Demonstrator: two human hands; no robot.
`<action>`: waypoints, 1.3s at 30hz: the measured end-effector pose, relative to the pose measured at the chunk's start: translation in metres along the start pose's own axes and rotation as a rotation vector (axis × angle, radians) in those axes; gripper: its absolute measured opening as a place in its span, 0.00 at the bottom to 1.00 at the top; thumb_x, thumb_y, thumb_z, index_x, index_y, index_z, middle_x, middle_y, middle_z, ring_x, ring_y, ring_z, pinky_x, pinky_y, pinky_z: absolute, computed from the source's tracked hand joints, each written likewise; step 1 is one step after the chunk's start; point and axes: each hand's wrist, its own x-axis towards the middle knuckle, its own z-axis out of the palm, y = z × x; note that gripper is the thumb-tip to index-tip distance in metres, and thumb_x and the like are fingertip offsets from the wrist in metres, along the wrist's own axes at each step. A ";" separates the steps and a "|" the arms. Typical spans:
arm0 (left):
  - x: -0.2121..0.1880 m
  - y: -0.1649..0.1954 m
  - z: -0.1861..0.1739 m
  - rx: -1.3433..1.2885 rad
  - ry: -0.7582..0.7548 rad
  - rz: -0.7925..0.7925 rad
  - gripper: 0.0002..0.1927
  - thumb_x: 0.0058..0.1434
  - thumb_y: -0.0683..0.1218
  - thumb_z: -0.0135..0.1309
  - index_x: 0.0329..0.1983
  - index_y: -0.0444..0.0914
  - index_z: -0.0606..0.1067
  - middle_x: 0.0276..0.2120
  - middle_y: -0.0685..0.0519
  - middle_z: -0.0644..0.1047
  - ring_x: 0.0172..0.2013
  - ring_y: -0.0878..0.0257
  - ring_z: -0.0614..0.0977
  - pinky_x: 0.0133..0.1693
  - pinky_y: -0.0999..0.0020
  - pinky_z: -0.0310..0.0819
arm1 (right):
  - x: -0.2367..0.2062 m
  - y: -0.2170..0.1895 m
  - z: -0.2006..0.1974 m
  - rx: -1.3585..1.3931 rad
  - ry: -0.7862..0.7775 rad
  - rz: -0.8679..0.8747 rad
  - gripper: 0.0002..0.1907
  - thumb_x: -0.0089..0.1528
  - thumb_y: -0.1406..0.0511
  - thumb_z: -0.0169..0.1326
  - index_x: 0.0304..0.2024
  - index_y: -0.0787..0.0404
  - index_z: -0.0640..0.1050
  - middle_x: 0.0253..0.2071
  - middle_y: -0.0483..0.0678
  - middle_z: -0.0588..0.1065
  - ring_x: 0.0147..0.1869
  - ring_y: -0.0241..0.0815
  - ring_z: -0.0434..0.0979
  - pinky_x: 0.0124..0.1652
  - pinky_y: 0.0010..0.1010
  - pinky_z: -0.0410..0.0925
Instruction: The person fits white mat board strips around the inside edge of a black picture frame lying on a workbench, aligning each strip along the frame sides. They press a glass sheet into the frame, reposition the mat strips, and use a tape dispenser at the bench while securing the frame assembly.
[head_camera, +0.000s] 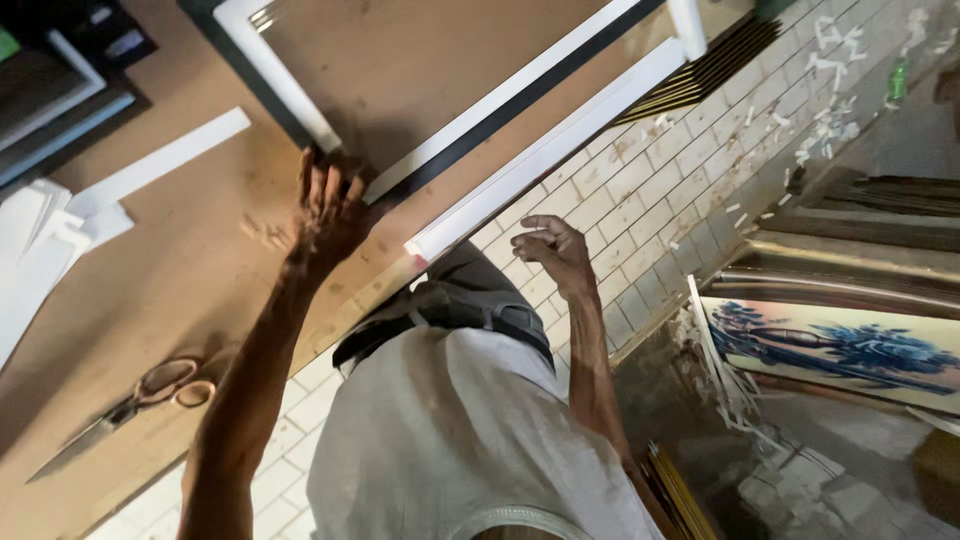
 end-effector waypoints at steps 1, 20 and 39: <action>-0.001 0.003 -0.002 0.023 0.001 0.014 0.26 0.64 0.57 0.65 0.57 0.38 0.75 0.56 0.44 0.73 0.61 0.43 0.72 0.68 0.39 0.56 | 0.005 0.003 -0.007 0.016 -0.013 0.000 0.19 0.62 0.69 0.61 0.54 0.68 0.76 0.40 0.55 0.82 0.39 0.39 0.83 0.41 0.28 0.77; 0.006 0.035 0.071 0.368 0.378 -0.996 0.25 0.58 0.44 0.68 0.57 0.32 0.75 0.46 0.42 0.78 0.49 0.40 0.77 0.49 0.46 0.72 | 0.384 -0.154 -0.191 -1.122 0.330 -0.801 0.22 0.57 0.63 0.63 0.53 0.61 0.77 0.47 0.59 0.79 0.52 0.60 0.79 0.51 0.47 0.72; 0.084 0.123 -0.012 -0.193 0.921 -1.497 0.18 0.61 0.52 0.65 0.30 0.33 0.74 0.24 0.56 0.70 0.25 0.67 0.66 0.26 0.66 0.60 | 0.385 -0.180 -0.293 -0.113 0.042 -0.385 0.33 0.54 0.69 0.66 0.62 0.67 0.74 0.52 0.52 0.78 0.50 0.40 0.78 0.51 0.31 0.71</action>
